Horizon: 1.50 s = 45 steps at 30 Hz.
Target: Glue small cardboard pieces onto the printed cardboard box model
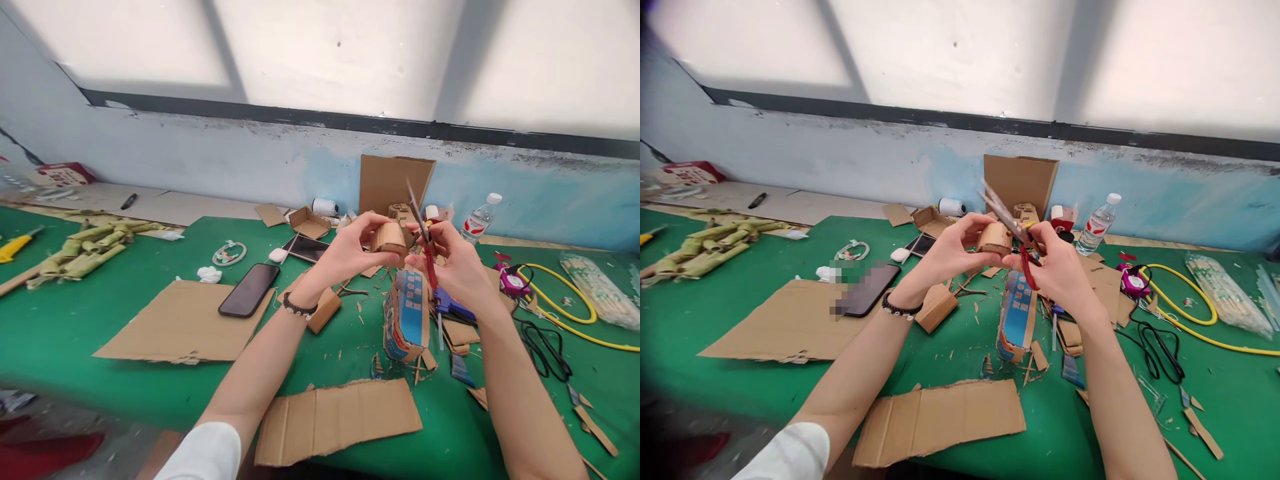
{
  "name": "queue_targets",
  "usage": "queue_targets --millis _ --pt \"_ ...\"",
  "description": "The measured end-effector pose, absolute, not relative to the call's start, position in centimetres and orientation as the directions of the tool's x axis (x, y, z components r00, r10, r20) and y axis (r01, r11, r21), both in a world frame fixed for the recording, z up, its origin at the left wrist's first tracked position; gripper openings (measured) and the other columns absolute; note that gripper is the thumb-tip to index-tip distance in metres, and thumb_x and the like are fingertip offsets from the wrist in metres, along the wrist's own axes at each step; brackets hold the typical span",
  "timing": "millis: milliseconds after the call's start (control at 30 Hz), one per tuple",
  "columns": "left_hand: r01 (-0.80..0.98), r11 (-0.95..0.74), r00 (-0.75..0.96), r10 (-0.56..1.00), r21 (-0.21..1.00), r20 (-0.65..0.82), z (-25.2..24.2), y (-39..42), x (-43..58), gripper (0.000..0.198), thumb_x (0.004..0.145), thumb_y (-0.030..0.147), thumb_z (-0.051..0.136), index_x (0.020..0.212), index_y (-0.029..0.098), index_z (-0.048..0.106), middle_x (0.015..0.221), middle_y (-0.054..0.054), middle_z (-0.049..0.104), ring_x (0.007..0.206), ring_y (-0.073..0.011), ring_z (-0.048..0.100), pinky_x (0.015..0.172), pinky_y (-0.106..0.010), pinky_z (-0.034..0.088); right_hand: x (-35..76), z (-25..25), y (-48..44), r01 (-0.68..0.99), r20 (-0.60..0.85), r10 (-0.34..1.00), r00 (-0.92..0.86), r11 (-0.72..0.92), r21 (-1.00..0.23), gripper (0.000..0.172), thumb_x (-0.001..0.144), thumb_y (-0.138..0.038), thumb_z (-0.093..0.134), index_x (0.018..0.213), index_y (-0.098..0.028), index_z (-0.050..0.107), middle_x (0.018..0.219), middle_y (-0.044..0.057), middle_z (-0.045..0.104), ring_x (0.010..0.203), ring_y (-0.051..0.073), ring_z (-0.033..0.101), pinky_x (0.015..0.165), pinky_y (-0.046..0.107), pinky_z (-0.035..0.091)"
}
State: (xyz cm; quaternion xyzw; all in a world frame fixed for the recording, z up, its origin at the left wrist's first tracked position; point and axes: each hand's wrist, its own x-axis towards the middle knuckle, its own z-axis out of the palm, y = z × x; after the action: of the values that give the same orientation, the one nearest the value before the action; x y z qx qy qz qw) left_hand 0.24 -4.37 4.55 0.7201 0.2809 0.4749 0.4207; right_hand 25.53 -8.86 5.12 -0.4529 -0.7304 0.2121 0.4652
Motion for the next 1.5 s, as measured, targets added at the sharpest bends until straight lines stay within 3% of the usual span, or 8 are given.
queue_targets --millis 167,333,467,600,767,1000,1233,1500 --pt "-0.266 -0.349 0.168 0.901 0.899 0.399 4.1 -2.9 0.1 0.063 0.080 0.052 0.103 0.129 0.023 0.074 0.130 -0.009 0.084 0.126 -0.0294 0.079 0.103 -0.037 0.065 26.2 4.4 -8.0 0.376 0.454 0.882 -0.127 0.466 -0.801 0.056 0.093 -0.065 0.092 0.120 -0.030 0.058 0.129 0.009 0.079 0.110 0.028 0.075 0.099 0.042 0.061" --pt "-0.588 -0.164 0.139 0.944 0.792 0.299 4.3 -3.4 1.4 0.062 0.085 0.064 0.094 0.131 0.026 0.076 0.145 -0.008 0.081 0.139 -0.0299 0.075 0.107 -0.037 0.067 25.2 4.8 -8.7 0.514 0.476 0.865 -0.156 0.483 -0.709 0.078 0.087 -0.071 0.094 0.137 -0.027 0.053 0.153 0.018 0.070 0.133 0.037 0.071 0.115 0.048 0.055" --pt "-0.662 -0.164 0.113 0.943 0.732 0.313 4.6 -4.7 2.5 0.059 0.089 0.067 0.088 0.132 0.030 0.075 0.151 -0.003 0.078 0.148 -0.0293 0.070 0.112 -0.038 0.068 24.2 5.1 -9.4 0.566 0.529 0.827 -0.191 0.533 -0.629 0.079 0.092 -0.075 0.088 0.143 -0.026 0.053 0.167 0.022 0.062 0.151 0.041 0.063 0.124 0.051 0.048" --pt "-0.636 -0.271 0.024 0.929 0.723 0.369 4.7 -5.5 2.9 0.057 0.095 0.068 0.080 0.137 0.031 0.072 0.150 -0.003 0.079 0.152 -0.0288 0.068 0.114 -0.037 0.066 23.5 5.1 -10.0 0.637 0.492 0.846 -0.204 0.496 -0.590 0.073 0.094 -0.076 0.084 0.140 -0.026 0.058 0.150 0.020 0.073 0.135 0.041 0.073 0.111 0.049 0.054" --pt "-0.612 -0.351 -0.095 0.922 0.709 0.375 4.8 -6.0 3.3 0.060 0.091 0.062 0.085 0.138 0.029 0.065 0.159 -0.006 0.073 0.150 -0.0267 0.069 0.113 -0.034 0.062 22.2 4.7 -10.4 0.685 0.507 0.847 -0.159 0.465 -0.561 0.058 0.099 -0.078 0.075 0.125 -0.027 0.063 0.128 0.016 0.082 0.109 0.037 0.079 0.086 0.042 0.055" --pt "-0.524 -0.459 -0.178 0.883 0.717 0.435 4.8 -6.3 3.3 0.062 0.089 0.059 0.091 0.132 0.032 0.057 0.161 -0.008 0.072 0.148 -0.0297 0.071 0.112 -0.039 0.063 21.3 4.4 -10.0 0.697 0.550 0.827 -0.119 0.464 -0.547 0.056 0.101 -0.085 0.067 0.097 -0.029 0.058 0.079 0.003 0.072 0.065 0.024 0.061 0.064 0.033 0.042" --pt "-0.473 -0.486 -0.192 0.871 0.735 0.453 5.0 -5.7 2.6 0.070 0.084 0.068 0.094 0.133 0.032 0.058 0.153 -0.008 0.077 0.148 -0.0302 0.070 0.110 -0.038 0.062 21.4 4.4 -10.4 0.737 0.572 0.805 -0.160 0.483 -0.474 0.055 0.105 -0.083 0.063 0.100 -0.029 0.059 0.078 0.002 0.072 0.063 0.024 0.061 0.062 0.032 0.039" --pt "-0.503 -0.443 -0.171 0.893 0.742 0.417 4.7 -4.9 2.4 0.068 0.083 0.062 0.097 0.131 0.027 0.064 0.145 -0.010 0.081 0.137 -0.0297 0.077 0.108 -0.039 0.063 20.9 2.5 -9.4 0.860 0.687 0.723 -0.076 0.396 -0.322 0.063 0.112 -0.085 0.046 0.093 -0.027 0.063 0.073 0.008 0.075 0.061 0.027 0.068 0.061 0.034 0.030"
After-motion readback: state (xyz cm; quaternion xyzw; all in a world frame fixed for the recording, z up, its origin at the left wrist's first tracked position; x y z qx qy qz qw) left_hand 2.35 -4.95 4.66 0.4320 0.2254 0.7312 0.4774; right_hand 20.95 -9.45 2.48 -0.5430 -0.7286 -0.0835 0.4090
